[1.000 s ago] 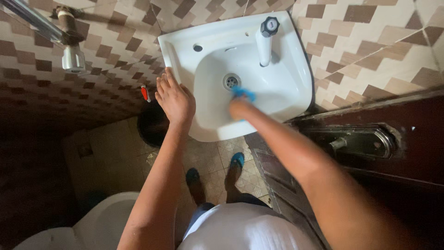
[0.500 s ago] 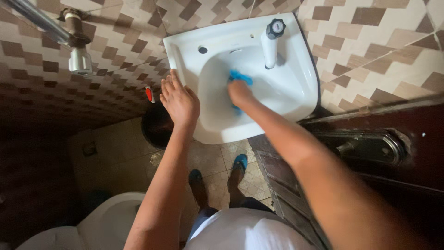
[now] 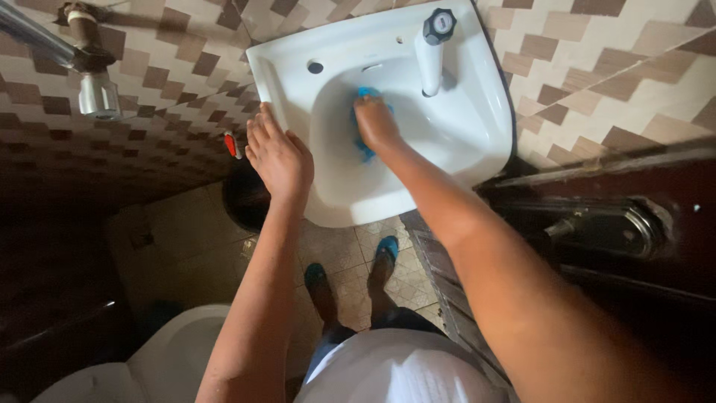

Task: The person cleans a bathroom sink by applying cleaning powder from a cup and scrubbing the basin and surrounding surfaces with a blue cloth.

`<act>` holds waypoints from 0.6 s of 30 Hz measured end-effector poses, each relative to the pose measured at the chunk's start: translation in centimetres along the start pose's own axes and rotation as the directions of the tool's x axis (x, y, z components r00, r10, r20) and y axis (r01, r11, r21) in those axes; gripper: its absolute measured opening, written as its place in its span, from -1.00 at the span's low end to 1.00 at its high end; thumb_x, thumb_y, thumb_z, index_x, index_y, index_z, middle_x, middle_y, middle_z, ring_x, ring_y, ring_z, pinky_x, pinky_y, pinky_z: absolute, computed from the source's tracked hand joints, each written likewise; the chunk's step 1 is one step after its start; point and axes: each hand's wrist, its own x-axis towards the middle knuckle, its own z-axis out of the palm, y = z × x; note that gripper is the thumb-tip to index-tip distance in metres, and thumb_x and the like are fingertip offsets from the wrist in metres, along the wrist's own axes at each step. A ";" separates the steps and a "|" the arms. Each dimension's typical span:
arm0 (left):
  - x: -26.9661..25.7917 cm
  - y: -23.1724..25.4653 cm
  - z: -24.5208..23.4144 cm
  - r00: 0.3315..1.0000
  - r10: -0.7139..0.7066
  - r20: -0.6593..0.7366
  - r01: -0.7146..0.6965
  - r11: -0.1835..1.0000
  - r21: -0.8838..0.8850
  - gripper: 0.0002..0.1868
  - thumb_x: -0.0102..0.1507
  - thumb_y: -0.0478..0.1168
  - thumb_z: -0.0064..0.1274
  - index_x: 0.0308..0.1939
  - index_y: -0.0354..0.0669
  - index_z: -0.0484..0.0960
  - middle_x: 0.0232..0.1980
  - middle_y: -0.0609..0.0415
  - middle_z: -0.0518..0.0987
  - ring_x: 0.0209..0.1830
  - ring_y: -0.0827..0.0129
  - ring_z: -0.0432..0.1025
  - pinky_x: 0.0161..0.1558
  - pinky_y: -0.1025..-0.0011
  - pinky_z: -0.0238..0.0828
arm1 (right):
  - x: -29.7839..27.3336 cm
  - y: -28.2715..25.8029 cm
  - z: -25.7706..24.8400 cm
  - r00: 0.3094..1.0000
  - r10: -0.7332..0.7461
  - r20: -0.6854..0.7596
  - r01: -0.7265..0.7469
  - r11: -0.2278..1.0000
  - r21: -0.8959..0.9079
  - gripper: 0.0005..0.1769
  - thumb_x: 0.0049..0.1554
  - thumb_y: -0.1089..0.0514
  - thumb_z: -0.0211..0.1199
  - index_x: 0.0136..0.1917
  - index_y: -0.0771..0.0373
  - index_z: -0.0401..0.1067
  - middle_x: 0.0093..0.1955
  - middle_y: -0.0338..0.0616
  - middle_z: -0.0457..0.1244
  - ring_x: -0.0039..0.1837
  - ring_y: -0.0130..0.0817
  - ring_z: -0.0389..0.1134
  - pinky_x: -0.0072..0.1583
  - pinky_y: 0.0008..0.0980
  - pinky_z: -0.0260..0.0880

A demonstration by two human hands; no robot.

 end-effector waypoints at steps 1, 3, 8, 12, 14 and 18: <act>-0.2 0.1 -0.1 1.000 -0.002 -0.010 0.001 1.000 -0.023 -0.32 0.36 -0.25 -0.12 0.55 -0.31 0.08 0.48 -0.32 0.29 0.55 -0.22 0.09 0.40 -0.26 0.03 | -0.6 -0.6 -1.4 0.999 0.030 0.029 -0.032 0.997 0.074 -0.83 -0.02 0.43 0.15 -0.15 0.36 0.48 -0.02 0.28 0.33 0.06 0.22 0.37 0.10 0.03 0.41; -0.3 0.1 -0.3 1.000 0.008 -0.008 -0.008 1.000 -0.024 -0.31 0.36 -0.25 -0.12 0.55 -0.32 0.08 0.48 -0.32 0.28 0.55 -0.22 0.08 0.41 -0.25 0.01 | -2.0 0.1 -5.3 0.983 -0.059 0.176 0.040 0.993 0.110 -0.87 -0.05 0.39 0.20 -0.19 0.33 0.49 -0.03 0.22 0.33 0.08 0.20 0.36 0.11 0.06 0.38; -0.1 0.3 -0.5 1.000 -0.004 -0.006 0.004 0.999 -0.041 -0.30 0.35 -0.25 -0.10 0.55 -0.31 0.07 0.49 -0.29 0.27 0.55 -0.21 0.08 0.46 -0.19 -0.02 | -1.5 1.4 -10.1 0.875 -0.244 0.418 0.212 0.970 0.122 -0.73 -0.12 0.45 0.20 -0.18 0.18 0.54 -0.02 0.02 0.34 0.16 0.07 0.34 0.09 -0.01 0.41; -0.3 0.0 -0.3 1.000 0.012 -0.004 -0.013 1.000 -0.027 -0.30 0.34 -0.25 -0.10 0.55 -0.32 0.07 0.49 -0.32 0.27 0.54 -0.24 0.07 0.42 -0.22 -0.02 | 0.1 0.8 -9.3 0.806 -0.495 0.325 0.491 0.865 0.102 -0.91 -0.09 0.35 0.31 -0.25 0.26 0.50 0.03 0.03 0.34 0.17 0.05 0.34 0.11 -0.03 0.41; -0.2 0.0 -0.3 1.000 0.015 -0.015 -0.015 1.000 -0.024 -0.30 0.35 -0.26 -0.10 0.56 -0.33 0.07 0.49 -0.32 0.27 0.54 -0.24 0.08 0.42 -0.22 0.00 | 0.7 0.8 -8.6 0.763 -0.506 0.402 0.523 0.849 0.076 -0.80 -0.17 0.36 0.32 -0.20 0.27 0.50 -0.01 0.02 0.35 0.14 0.07 0.36 0.05 -0.02 0.42; -0.2 -0.1 -0.3 1.000 0.003 -0.010 -0.003 0.999 -0.042 -0.31 0.36 -0.26 -0.11 0.55 -0.33 0.08 0.48 -0.31 0.28 0.55 -0.23 0.09 0.42 -0.22 0.01 | -1.7 -0.7 -5.4 0.997 0.051 0.054 -0.059 0.984 0.166 -0.75 -0.08 0.37 0.28 -0.07 0.28 0.44 -0.13 0.12 0.35 0.00 0.20 0.38 0.01 0.10 0.38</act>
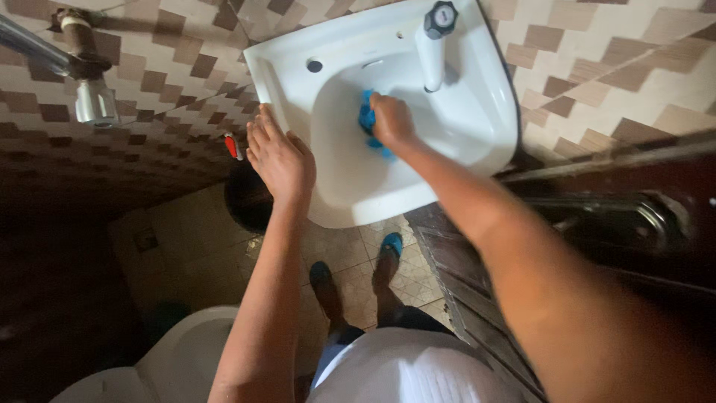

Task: The person cleans a bathroom sink by applying cleaning powder from a cup and scrubbing the basin and surrounding surfaces with a blue cloth.

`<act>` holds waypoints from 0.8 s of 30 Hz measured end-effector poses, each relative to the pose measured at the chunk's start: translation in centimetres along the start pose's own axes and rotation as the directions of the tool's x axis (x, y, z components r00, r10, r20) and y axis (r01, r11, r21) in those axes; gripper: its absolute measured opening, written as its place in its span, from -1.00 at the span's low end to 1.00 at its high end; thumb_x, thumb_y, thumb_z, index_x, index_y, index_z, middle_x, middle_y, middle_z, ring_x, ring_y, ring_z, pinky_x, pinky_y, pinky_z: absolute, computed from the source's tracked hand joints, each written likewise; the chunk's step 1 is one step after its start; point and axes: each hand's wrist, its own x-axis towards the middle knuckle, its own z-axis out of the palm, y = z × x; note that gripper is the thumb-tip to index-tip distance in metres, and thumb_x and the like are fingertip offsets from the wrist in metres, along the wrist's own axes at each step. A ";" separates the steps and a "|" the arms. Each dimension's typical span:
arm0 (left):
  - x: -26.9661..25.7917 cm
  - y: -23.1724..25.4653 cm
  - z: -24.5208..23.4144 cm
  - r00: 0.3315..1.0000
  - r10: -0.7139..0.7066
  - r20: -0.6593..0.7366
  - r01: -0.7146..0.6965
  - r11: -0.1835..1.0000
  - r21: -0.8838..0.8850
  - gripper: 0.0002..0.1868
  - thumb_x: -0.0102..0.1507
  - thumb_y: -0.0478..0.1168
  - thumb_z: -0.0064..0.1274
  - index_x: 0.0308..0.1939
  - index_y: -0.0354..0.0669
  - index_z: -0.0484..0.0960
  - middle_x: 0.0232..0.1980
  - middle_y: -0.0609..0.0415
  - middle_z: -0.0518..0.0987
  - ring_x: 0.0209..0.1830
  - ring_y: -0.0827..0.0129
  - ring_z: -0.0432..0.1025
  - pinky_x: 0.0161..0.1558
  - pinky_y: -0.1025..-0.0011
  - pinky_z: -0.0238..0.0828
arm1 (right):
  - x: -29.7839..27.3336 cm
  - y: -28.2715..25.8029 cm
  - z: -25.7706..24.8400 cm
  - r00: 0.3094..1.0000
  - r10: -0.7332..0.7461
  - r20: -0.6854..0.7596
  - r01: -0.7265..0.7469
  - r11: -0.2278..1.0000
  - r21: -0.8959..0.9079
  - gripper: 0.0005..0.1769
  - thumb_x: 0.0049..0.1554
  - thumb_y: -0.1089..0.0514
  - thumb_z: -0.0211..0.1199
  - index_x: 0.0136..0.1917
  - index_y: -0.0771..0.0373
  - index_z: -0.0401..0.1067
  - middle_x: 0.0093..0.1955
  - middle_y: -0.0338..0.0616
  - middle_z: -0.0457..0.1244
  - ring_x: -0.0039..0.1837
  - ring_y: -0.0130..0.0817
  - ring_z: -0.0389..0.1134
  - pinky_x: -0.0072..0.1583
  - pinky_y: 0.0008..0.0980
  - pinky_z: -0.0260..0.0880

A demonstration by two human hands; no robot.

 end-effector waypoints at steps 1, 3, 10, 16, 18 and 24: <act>0.0 0.1 0.0 1.000 0.016 -0.013 -0.016 1.000 0.023 -0.32 0.37 -0.26 -0.12 0.55 -0.35 0.08 0.49 -0.32 0.27 0.55 -0.24 0.09 0.44 -0.20 0.01 | -0.5 -0.1 0.5 0.958 0.220 -0.185 -0.204 0.974 0.098 -0.82 -0.04 0.39 0.26 -0.13 0.23 0.46 -0.13 0.11 0.36 -0.01 0.20 0.40 0.02 0.10 0.38; 0.0 0.2 0.0 1.000 0.019 -0.008 -0.019 1.000 0.016 -0.32 0.37 -0.25 -0.11 0.55 -0.35 0.09 0.48 -0.34 0.27 0.54 -0.25 0.09 0.43 -0.21 0.00 | -1.0 0.4 0.4 0.978 0.168 -0.124 -0.159 0.984 0.079 -0.86 -0.04 0.34 0.27 -0.16 0.24 0.46 -0.10 0.12 0.36 0.02 0.22 0.39 0.06 0.10 0.38; -0.2 0.0 0.3 1.000 0.010 -0.003 -0.010 1.000 0.007 -0.33 0.39 -0.24 -0.13 0.56 -0.32 0.07 0.49 -0.35 0.26 0.56 -0.24 0.06 0.44 -0.20 0.00 | 1.2 1.9 -4.0 0.842 -0.245 0.481 0.208 0.970 0.130 -0.74 0.16 0.11 0.21 0.04 0.33 0.41 0.10 0.30 0.24 -0.01 0.32 0.34 0.04 0.14 0.31; 0.2 -0.2 0.3 1.000 -0.005 0.030 0.004 1.000 0.029 -0.32 0.38 -0.24 -0.14 0.57 -0.31 0.06 0.48 -0.38 0.25 0.54 -0.26 0.05 0.41 -0.26 -0.03 | 0.1 2.1 -0.9 0.902 -0.402 0.155 0.414 0.909 -0.053 -0.87 0.15 0.17 0.23 -0.13 0.23 0.56 0.03 0.15 0.32 0.10 0.18 0.40 0.07 0.09 0.41; -0.1 0.2 0.2 1.000 -0.008 0.012 0.007 1.000 0.014 -0.31 0.37 -0.24 -0.13 0.57 -0.30 0.06 0.49 -0.37 0.25 0.54 -0.26 0.06 0.41 -0.25 -0.01 | -0.7 0.3 2.3 0.990 -0.142 0.013 0.142 0.977 -0.162 -0.90 0.06 0.24 0.27 -0.11 0.23 0.55 0.03 0.14 0.34 0.09 0.14 0.41 0.07 0.03 0.45; -0.1 0.4 -0.1 1.000 -0.001 0.002 0.001 1.000 0.003 -0.29 0.35 -0.25 -0.10 0.57 -0.30 0.07 0.47 -0.34 0.28 0.54 -0.24 0.08 0.43 -0.22 0.02 | 1.3 0.8 2.8 0.949 0.313 -0.036 -0.314 0.949 -0.036 -0.88 -0.07 0.28 0.34 -0.19 0.20 0.53 -0.11 0.14 0.37 0.01 0.15 0.41 0.06 0.03 0.44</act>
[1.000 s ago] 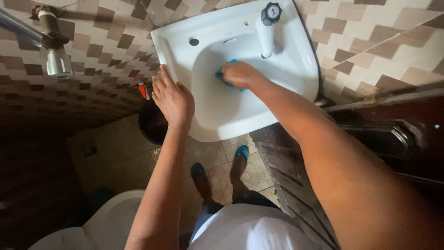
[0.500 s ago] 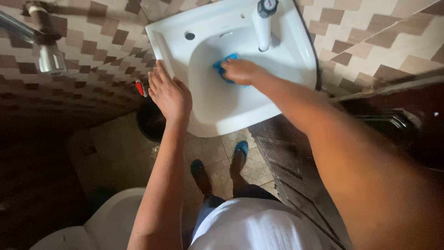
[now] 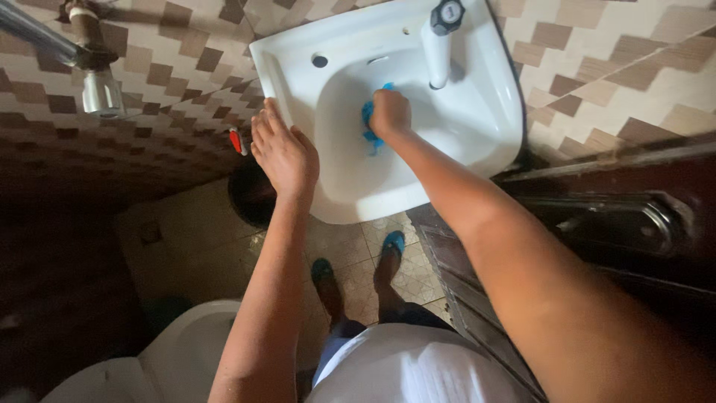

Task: The person cleans a bathroom sink by applying cleaning powder from a cup and scrubbing the basin and surrounding surfaces with a blue cloth.

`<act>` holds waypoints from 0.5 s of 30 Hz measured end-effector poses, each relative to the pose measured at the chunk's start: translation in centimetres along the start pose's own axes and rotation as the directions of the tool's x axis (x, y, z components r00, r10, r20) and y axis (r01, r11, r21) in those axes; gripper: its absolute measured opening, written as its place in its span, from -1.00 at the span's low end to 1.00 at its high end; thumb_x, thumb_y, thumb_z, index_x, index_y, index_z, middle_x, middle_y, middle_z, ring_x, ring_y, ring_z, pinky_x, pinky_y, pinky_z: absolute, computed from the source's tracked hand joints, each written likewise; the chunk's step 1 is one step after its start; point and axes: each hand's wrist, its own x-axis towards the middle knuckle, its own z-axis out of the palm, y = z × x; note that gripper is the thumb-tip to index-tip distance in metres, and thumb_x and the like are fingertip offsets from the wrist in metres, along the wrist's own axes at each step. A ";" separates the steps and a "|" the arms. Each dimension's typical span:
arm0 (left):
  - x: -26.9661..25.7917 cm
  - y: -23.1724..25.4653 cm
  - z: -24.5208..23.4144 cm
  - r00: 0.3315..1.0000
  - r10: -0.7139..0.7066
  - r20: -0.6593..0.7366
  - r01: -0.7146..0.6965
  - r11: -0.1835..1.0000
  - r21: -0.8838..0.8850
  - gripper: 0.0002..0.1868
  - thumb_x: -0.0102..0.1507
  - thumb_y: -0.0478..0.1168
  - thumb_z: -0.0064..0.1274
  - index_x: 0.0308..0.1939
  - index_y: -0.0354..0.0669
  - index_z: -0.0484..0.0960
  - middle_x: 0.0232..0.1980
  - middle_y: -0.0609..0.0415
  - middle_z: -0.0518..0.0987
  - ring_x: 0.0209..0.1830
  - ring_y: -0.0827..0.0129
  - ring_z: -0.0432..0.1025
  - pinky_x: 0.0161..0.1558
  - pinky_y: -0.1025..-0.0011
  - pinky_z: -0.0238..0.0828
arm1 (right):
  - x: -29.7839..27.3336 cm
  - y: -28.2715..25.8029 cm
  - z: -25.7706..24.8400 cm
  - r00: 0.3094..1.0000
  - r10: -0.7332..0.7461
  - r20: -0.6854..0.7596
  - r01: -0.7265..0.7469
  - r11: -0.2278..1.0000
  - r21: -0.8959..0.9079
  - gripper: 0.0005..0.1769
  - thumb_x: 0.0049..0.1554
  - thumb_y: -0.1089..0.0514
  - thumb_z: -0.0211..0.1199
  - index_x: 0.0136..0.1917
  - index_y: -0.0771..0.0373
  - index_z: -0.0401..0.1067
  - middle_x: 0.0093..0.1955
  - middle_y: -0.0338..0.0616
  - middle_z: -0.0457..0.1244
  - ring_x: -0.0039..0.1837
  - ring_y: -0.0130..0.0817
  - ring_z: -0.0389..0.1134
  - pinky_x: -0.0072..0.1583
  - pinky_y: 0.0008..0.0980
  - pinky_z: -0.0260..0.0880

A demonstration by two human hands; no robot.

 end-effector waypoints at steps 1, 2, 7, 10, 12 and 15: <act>0.0 -0.2 -0.2 1.000 0.020 -0.014 -0.020 1.000 0.005 -0.30 0.36 -0.25 -0.10 0.56 -0.32 0.06 0.48 -0.36 0.28 0.54 -0.24 0.09 0.45 -0.20 0.03 | 0.0 -0.2 -0.7 0.994 -0.042 0.101 0.041 0.999 0.008 -0.91 -0.04 0.30 0.31 -0.21 0.19 0.53 -0.09 0.15 0.38 0.03 0.16 0.41 0.09 0.02 0.44; 0.0 -0.1 -0.2 1.000 0.021 -0.015 -0.021 1.000 0.005 -0.30 0.36 -0.25 -0.10 0.56 -0.32 0.06 0.48 -0.36 0.28 0.54 -0.24 0.09 0.45 -0.20 0.03 | 0.0 -0.1 -1.7 0.994 -0.042 0.100 0.042 0.999 0.008 -0.91 -0.04 0.30 0.31 -0.21 0.19 0.53 -0.09 0.15 0.38 0.03 0.16 0.41 0.09 0.02 0.44; 0.0 -0.2 0.0 1.000 0.016 -0.011 -0.016 1.000 -0.001 -0.32 0.38 -0.26 -0.11 0.56 -0.35 0.07 0.47 -0.37 0.29 0.53 -0.24 0.11 0.43 -0.19 0.01 | 1.6 0.8 -6.2 0.578 -0.532 0.619 0.706 0.707 -0.052 -0.88 -0.11 0.31 0.30 -0.23 0.26 0.58 0.01 0.13 0.35 0.08 0.14 0.42 0.09 0.02 0.43; -0.1 -0.2 0.1 1.000 0.019 -0.012 -0.019 1.000 -0.002 -0.32 0.38 -0.27 -0.11 0.56 -0.34 0.07 0.48 -0.35 0.29 0.54 -0.25 0.10 0.44 -0.18 0.00 | 1.5 0.0 -6.9 0.639 -0.601 0.480 0.681 0.732 0.008 -0.74 -0.10 0.35 0.25 -0.08 0.33 0.53 -0.01 0.21 0.35 0.06 0.21 0.40 0.00 0.06 0.43; 0.1 -0.2 0.1 1.000 0.008 -0.012 -0.008 1.000 -0.013 -0.31 0.36 -0.27 -0.10 0.56 -0.32 0.07 0.48 -0.34 0.29 0.54 -0.24 0.10 0.45 -0.17 0.00 | 2.4 -0.8 -7.4 0.594 -0.597 0.539 0.713 0.701 -0.009 -0.78 -0.05 0.30 0.25 -0.08 0.34 0.53 -0.01 0.22 0.35 0.05 0.22 0.41 0.02 0.06 0.43; 0.2 -0.2 0.3 1.000 0.003 -0.006 -0.003 1.000 -0.012 -0.29 0.34 -0.27 -0.09 0.56 -0.32 0.07 0.47 -0.36 0.29 0.52 -0.25 0.10 0.45 -0.16 0.00 | 2.0 -0.6 -7.2 0.579 -0.595 0.558 0.725 0.688 -0.019 -0.85 0.05 0.26 0.23 -0.10 0.31 0.55 0.00 0.22 0.36 0.06 0.22 0.41 0.07 0.08 0.43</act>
